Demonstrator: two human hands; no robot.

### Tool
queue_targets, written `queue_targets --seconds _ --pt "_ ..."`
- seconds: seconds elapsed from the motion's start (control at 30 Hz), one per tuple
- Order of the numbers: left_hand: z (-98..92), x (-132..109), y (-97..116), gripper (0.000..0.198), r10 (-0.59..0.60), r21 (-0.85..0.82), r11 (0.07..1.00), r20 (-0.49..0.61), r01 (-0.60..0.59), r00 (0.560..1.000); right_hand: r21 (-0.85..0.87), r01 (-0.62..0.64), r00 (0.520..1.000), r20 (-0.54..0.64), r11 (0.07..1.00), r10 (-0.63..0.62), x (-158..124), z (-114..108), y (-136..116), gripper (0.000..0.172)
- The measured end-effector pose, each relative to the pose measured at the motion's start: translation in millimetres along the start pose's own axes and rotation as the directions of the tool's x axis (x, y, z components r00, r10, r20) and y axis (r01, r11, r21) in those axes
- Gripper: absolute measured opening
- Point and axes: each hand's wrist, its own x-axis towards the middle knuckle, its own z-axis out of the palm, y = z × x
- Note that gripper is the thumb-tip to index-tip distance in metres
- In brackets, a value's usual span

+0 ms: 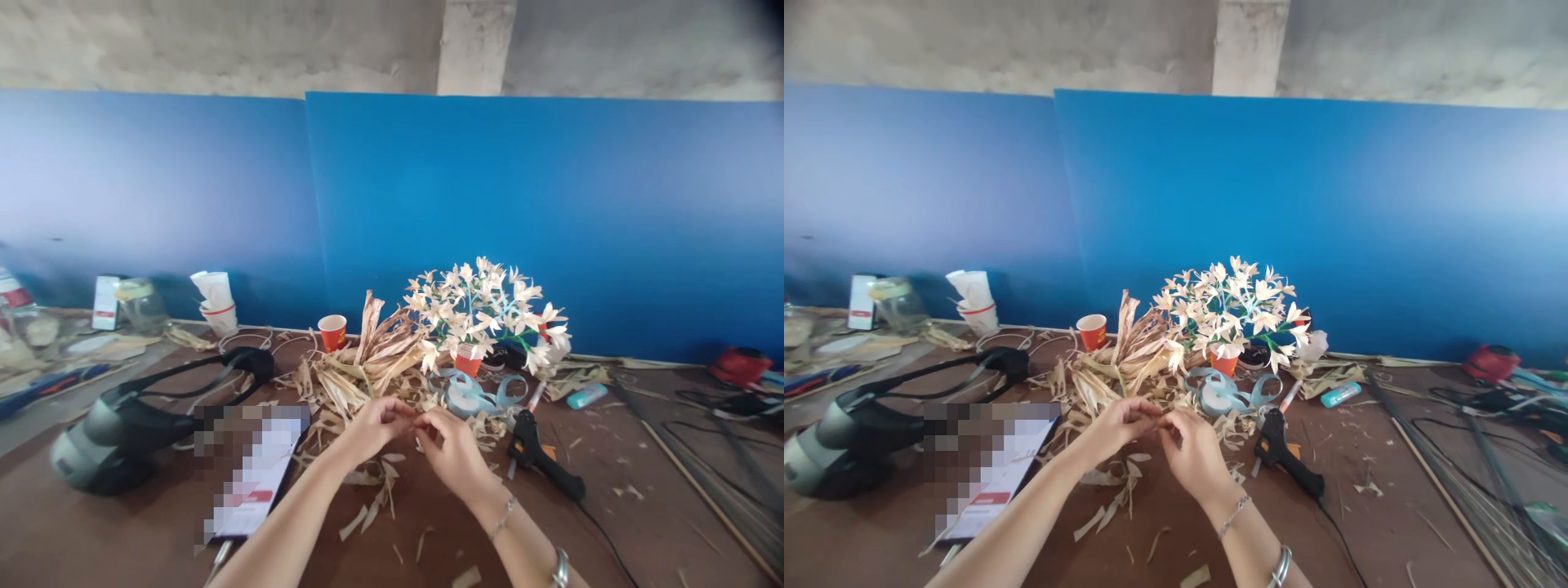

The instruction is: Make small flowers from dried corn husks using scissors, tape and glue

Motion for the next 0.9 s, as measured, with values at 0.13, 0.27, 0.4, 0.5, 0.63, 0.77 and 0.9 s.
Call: queue_targets --seconds 0.13,0.27,0.4,0.5,0.63,0.77,0.9 --pt "0.2 -0.7 2.6 0.023 0.037 0.033 0.999 -0.011 -0.036 0.999 0.036 -0.028 1.000 -0.010 0.999 0.028 0.9 -0.1 -1.2 0.013" --pt "-0.5 -1.7 4.3 0.024 0.072 0.098 0.993 -0.001 -0.071 0.997 0.115 -0.116 0.993 0.012 0.987 0.115 0.2 1.1 -1.2 0.012" --pt "-1.5 -0.9 3.0 0.023 0.130 0.156 0.980 -0.021 -0.125 0.991 0.218 -0.226 0.974 0.028 0.950 0.225 -0.4 3.4 2.1 0.011" --pt "-2.1 -0.5 3.0 0.019 0.134 0.168 0.978 -0.032 -0.126 0.991 0.288 -0.252 0.966 0.013 0.924 0.259 0.4 5.0 4.6 0.010" --pt "-1.9 -1.7 5.7 0.018 0.157 0.182 0.971 -0.005 -0.154 0.988 0.404 -0.276 0.956 0.023 0.872 0.292 2.0 7.2 6.9 0.007" --pt "-1.8 -4.4 8.1 0.021 0.159 0.163 0.973 0.042 -0.164 0.986 0.538 -0.372 0.918 0.090 0.756 0.387 3.0 9.3 7.3 0.004" --pt "-2.8 -7.7 10.1 0.029 0.262 0.194 0.944 0.049 -0.266 0.964 0.626 -0.414 0.884 0.105 0.661 0.455 4.8 8.7 5.2 0.004"
